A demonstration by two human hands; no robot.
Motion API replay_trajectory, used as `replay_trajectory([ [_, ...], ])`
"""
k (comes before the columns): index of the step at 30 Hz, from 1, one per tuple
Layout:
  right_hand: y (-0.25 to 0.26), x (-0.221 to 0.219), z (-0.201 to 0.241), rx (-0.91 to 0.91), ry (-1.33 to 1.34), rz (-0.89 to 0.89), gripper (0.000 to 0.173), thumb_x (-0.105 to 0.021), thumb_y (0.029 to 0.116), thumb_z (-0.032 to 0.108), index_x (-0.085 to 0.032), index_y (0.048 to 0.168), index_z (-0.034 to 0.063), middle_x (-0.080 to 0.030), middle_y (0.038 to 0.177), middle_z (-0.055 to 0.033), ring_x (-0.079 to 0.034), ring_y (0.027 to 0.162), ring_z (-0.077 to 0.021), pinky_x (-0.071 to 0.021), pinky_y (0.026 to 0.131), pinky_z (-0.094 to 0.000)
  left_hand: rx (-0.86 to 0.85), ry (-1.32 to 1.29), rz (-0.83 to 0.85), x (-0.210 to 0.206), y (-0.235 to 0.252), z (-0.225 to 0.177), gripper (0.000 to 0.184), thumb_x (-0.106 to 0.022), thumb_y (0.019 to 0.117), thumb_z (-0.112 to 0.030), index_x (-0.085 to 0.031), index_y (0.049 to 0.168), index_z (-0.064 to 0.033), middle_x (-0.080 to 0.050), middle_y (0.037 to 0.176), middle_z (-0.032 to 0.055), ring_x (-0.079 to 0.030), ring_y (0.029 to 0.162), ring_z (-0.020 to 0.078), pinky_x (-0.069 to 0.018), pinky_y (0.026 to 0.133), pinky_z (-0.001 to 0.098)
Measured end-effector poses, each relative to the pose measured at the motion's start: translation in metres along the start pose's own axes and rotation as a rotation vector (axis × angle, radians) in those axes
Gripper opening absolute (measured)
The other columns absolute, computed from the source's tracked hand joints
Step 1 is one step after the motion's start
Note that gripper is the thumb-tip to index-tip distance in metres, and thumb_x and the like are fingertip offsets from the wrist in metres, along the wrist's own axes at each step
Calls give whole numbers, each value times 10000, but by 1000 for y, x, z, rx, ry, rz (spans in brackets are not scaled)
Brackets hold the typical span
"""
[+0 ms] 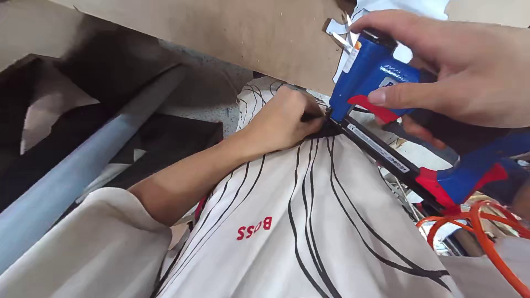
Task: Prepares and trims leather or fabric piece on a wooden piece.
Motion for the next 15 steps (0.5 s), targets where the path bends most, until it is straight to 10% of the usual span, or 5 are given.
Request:
replay_trajectory([
  [3, -32, 33, -5, 101, -467, -381, 702, -613, 1005, 361, -254, 1607, 335, -695, 886, -63, -647, 484, -199, -580, 370, -427, -25, -169, -30, 12, -2, 9, 198, -622, 1015, -282, -774, 1010, -156, -737, 1084, -59, -687, 988, 13, -593, 883, 255],
  [8, -3, 53, -98, 60, -836, -897, 869, -598, 916, 174, -164, 1666, 247, -633, 1219, -306, -679, 816, -484, -528, 627, -651, -179, -454, -33, 25, -8, 11, 186, -551, 1020, -185, -679, 974, -60, -647, 1215, 55, -627, 1145, 132, -575, 951, 311],
  [12, 39, 56, -153, 144, -891, -1066, 612, -577, 1003, 173, -403, 1589, 207, -557, 1456, -244, -626, 1151, -500, -532, 832, -641, -185, -378, 74, 20, -3, -5, 213, -523, 1027, -181, -695, 1036, -56, -637, 1255, 51, -612, 1205, 137, -562, 1012, 323],
  [15, 0, 24, -126, 343, -548, -1085, 345, -640, 1021, 303, -691, 1264, 63, -662, 1320, -132, -594, 1226, -322, -483, 1031, -497, -232, -267, 165, 19, 4, -11, 278, -482, 1013, -127, -719, 1123, -32, -632, 1306, 58, -598, 1244, 132, -537, 1059, 315],
])
Point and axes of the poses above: each hand's wrist, its own y-axis towards the middle knuckle, its own x-axis out of the back of the hand, z = x × y, the point moved 10 cm from there along y, towards the middle knuckle
